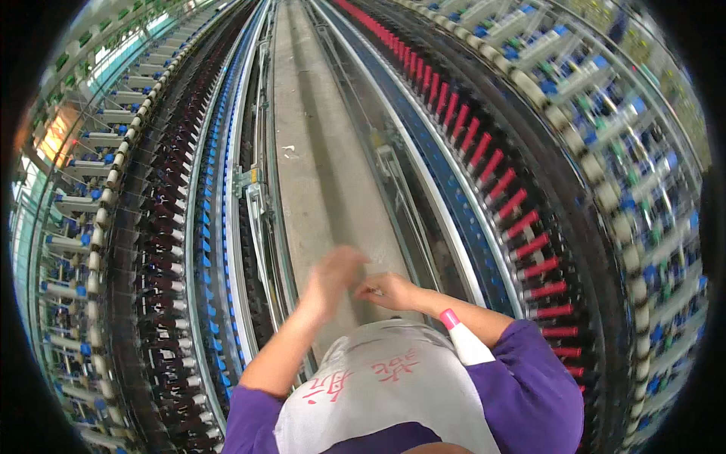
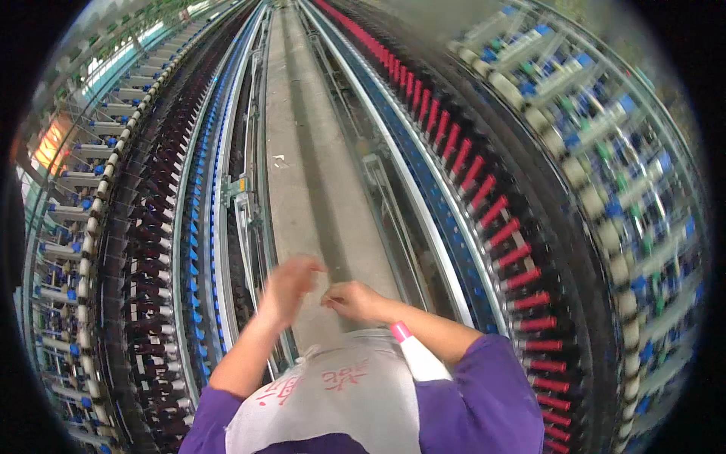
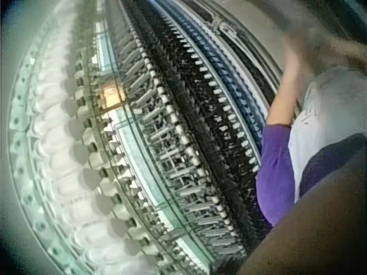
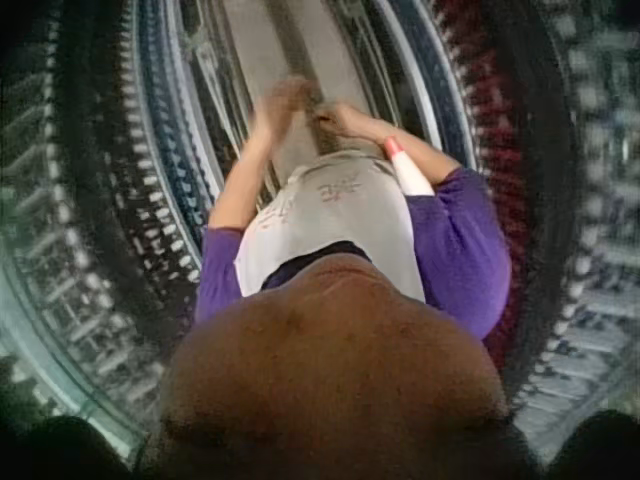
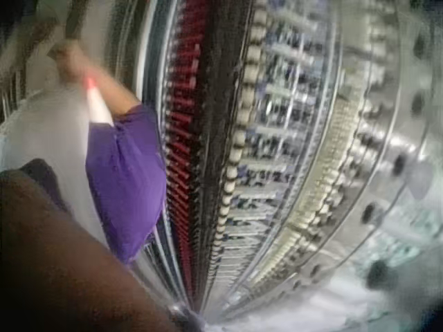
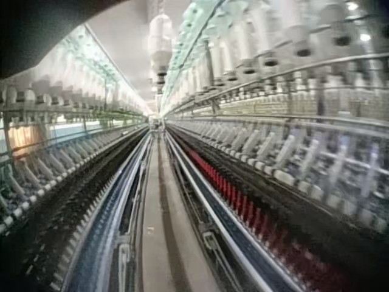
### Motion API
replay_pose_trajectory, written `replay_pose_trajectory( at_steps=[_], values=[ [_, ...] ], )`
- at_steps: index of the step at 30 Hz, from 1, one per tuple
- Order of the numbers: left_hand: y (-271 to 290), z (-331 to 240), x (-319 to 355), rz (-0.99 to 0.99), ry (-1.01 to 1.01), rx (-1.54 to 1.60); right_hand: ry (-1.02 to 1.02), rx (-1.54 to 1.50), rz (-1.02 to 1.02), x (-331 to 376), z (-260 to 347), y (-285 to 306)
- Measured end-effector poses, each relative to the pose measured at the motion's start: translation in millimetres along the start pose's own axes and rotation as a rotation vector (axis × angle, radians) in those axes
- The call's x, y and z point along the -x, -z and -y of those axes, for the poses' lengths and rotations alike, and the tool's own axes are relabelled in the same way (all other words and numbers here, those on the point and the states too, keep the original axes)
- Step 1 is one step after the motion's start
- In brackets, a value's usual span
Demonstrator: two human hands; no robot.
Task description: The person threads yarn through red guides on a spinning machine, then walks to another section to repeat the threading. The person also replaces empty yarn bobbins with full ones and continues threading the machine.
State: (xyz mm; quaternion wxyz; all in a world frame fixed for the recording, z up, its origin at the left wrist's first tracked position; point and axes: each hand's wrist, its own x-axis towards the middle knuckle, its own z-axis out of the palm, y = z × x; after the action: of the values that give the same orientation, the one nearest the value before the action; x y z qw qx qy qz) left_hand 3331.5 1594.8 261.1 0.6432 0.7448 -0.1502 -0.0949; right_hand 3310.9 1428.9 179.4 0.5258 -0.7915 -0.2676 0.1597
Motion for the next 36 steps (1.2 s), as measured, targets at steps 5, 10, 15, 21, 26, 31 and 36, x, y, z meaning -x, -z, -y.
replay_pose_trajectory(
  at_steps=[5,10,15,21,26,31,36],
  values=[
    [177.7,57.5,-83.5,-0.353,0.243,0.435,0.11,-0.282,0.113,-197.8,3.1,66.4],
    [268.1,119.1,-227.7,-0.14,0.332,0.578,0.205,-0.242,0.446,-365.5,-4.0,122.2],
    [339.7,109.9,-433.8,0.303,0.432,0.289,-0.103,-0.303,0.122,-471.5,-36.0,239.8],
    [363.7,134.6,-677.2,0.551,0.33,-0.059,-0.166,-0.813,-0.467,-572.1,-140.8,373.7],
    [369.0,156.6,-834.9,0.306,0.411,-0.043,-0.161,-0.733,-0.68,-684.7,-207.5,509.6],
    [380.3,157.3,-987.3,0.266,0.382,0.043,-0.061,-0.589,-0.643,-760.1,-221.0,620.0],
    [381.7,185.7,-1149.8,0.424,0.233,-0.037,-0.227,-0.609,-0.767,-835.2,-269.4,690.4]
  ],
)
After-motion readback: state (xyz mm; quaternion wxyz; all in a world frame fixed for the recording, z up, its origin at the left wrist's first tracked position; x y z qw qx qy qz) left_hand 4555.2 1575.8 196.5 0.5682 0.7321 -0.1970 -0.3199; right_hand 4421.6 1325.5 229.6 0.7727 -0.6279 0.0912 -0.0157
